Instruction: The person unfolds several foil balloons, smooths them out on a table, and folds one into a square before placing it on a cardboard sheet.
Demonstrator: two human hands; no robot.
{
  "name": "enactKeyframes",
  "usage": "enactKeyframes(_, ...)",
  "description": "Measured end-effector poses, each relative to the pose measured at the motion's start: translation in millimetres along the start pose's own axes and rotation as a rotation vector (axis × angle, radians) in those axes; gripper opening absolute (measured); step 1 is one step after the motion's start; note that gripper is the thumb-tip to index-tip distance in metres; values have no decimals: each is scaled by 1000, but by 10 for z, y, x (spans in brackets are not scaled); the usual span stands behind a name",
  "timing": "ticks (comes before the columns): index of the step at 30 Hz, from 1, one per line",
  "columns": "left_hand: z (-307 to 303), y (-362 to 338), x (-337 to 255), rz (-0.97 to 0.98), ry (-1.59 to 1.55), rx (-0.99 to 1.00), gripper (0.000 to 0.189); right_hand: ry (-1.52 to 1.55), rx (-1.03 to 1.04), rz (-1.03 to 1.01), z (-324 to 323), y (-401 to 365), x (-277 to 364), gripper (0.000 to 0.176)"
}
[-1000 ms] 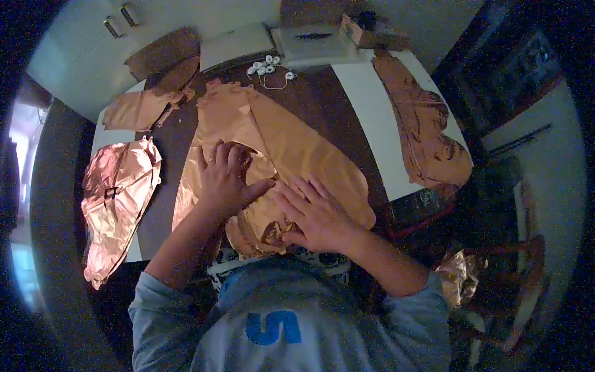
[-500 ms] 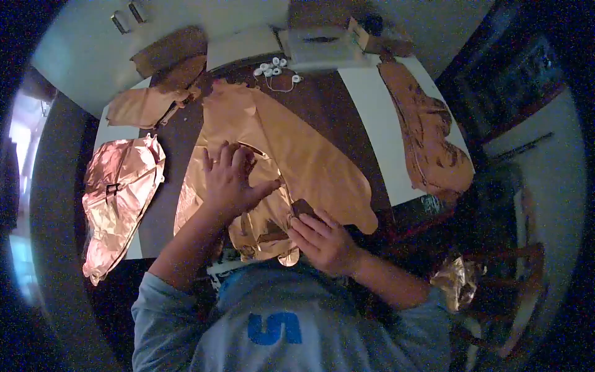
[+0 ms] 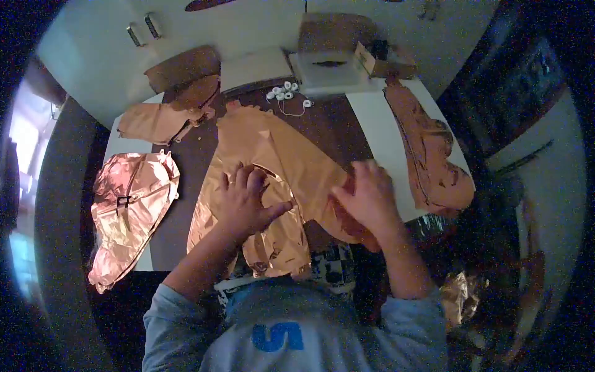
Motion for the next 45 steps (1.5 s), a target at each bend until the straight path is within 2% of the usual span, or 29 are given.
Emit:
enactKeyframes(2,4,10,18,10,-28,12,79,-25,82,198,-67,-124,-229,48)
enactKeyframes(8,70,-3,28,-3,-50,59,85,23,234,295,165,-259,-428,43)
enactKeyframes(11,37,17,12,12,-63,54,82,24,269,276,203,-219,-406,36)
enactKeyframes(14,7,-6,33,27,-112,9,76,95,74,109,76,-178,-179,28)
enactKeyframes(17,-12,-6,66,49,-196,4,70,149,-12,-43,-45,-38,194,24)
enactKeyframes(20,-59,16,108,47,-317,-14,65,516,249,23,319,339,308,24)
enactKeyframes(22,-59,16,155,29,-381,-55,62,389,237,-107,676,730,254,25)
enactKeyframes(27,-109,26,141,72,-449,14,56,276,395,-26,771,1176,474,30)
enactKeyframes(28,-117,34,123,78,-453,29,55,221,336,-39,719,1193,509,28)
enactKeyframes(31,-205,26,88,145,-379,-88,54,91,192,-104,603,1162,599,24)
enactKeyframes(34,-118,32,188,73,-487,137,60,29,121,-269,595,1060,621,25)
enactKeyframes(37,-80,-27,289,124,-587,126,62,-6,22,-451,721,914,586,27)
enactKeyframes(39,-137,-67,303,149,-478,98,62,-25,-81,-520,712,803,621,30)
enactKeyframes(42,-142,-114,301,164,-365,90,64,-98,-76,-625,795,761,813,35)
enactKeyframes(45,-110,-109,296,175,-298,101,64,-25,-59,-574,638,708,959,38)
Point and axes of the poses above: each hand's wrist, its own y-axis towards the middle knuckle, its own z-axis out of the palm, x = y × z, the point moved 9 cm from there along y, towards the middle knuckle, and after that the axes turned 12 degrees about x, right-handed, at the moved point
